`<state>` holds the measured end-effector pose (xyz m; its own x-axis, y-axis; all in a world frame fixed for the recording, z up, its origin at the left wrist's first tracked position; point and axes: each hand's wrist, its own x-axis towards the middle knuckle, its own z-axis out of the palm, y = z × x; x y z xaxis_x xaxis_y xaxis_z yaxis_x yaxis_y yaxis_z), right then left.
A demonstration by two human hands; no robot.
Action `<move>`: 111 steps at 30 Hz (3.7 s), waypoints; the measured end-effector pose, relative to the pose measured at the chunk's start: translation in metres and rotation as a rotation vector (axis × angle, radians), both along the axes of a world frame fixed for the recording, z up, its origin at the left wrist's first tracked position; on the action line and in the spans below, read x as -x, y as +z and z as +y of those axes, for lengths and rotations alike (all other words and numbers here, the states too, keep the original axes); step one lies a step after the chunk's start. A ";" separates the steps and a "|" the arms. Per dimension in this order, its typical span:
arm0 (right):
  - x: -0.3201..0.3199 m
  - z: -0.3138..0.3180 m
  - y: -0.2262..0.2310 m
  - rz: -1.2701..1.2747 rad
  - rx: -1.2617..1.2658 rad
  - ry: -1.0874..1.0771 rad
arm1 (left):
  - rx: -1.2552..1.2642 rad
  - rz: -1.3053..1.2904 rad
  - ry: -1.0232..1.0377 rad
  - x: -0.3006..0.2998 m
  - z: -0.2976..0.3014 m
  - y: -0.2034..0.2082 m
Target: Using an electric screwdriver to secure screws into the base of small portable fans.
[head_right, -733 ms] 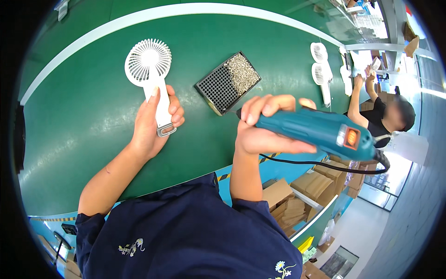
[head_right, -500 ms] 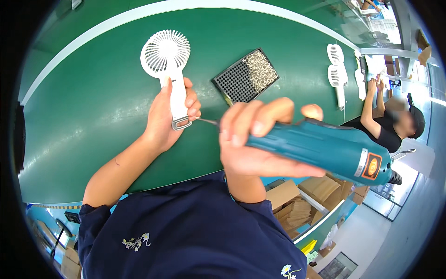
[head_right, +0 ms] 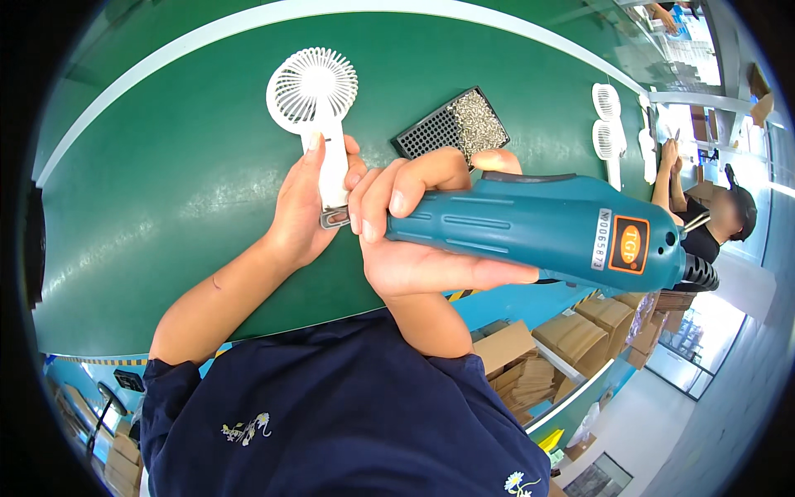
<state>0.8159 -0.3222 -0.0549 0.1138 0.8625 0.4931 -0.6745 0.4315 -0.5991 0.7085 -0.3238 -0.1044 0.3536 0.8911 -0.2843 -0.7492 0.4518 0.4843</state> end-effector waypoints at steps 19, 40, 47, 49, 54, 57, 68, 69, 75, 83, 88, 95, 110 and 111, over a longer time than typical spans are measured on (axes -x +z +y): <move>-0.003 -0.003 0.007 0.045 -0.147 0.018 | 0.010 -0.061 0.011 -0.005 0.004 -0.002; 0.004 -0.061 -0.010 -0.183 0.703 0.227 | -0.145 0.086 0.208 0.003 -0.012 0.057; 0.026 -0.061 -0.005 -0.093 0.841 0.191 | -0.159 0.175 0.284 0.005 -0.007 0.060; 0.032 -0.060 0.000 0.060 0.819 0.218 | -0.184 0.134 0.303 0.013 -0.009 0.063; 0.027 -0.066 -0.011 -0.063 0.702 0.152 | -0.017 0.053 0.199 0.017 -0.006 0.076; 0.027 -0.075 -0.007 -0.054 0.649 0.100 | -0.059 0.088 0.236 0.021 0.004 0.074; 0.027 -0.069 -0.005 -0.201 0.748 0.082 | 0.018 0.217 0.185 0.010 -0.006 0.076; 0.026 -0.071 -0.008 -0.202 0.742 0.101 | 0.033 0.229 0.239 0.013 -0.004 0.079; 0.030 -0.073 0.001 -0.148 0.741 0.058 | 0.011 0.224 0.200 0.010 -0.014 0.069; 0.003 -0.078 -0.012 -0.240 0.675 0.046 | -0.053 0.172 0.190 -0.012 0.001 0.080; -0.017 -0.066 -0.015 -0.156 0.710 -0.135 | -0.102 0.113 -0.059 -0.042 0.008 0.067; -0.190 -0.022 -0.023 -0.219 0.747 -0.465 | -0.576 0.449 -0.513 -0.044 0.030 0.038; -0.406 0.063 -0.040 -0.257 1.189 -0.598 | -0.717 1.665 0.426 0.101 0.164 -0.011; -0.413 0.066 -0.043 -0.231 1.192 -0.597 | -0.756 1.735 0.468 0.111 0.184 -0.019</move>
<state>1.2290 -0.2558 -0.0979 0.6351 0.6237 -0.4556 -0.4021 -0.2367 -0.8845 0.5971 -0.1399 -0.1229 -0.1069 0.9026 0.4170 0.6974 -0.2309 0.6785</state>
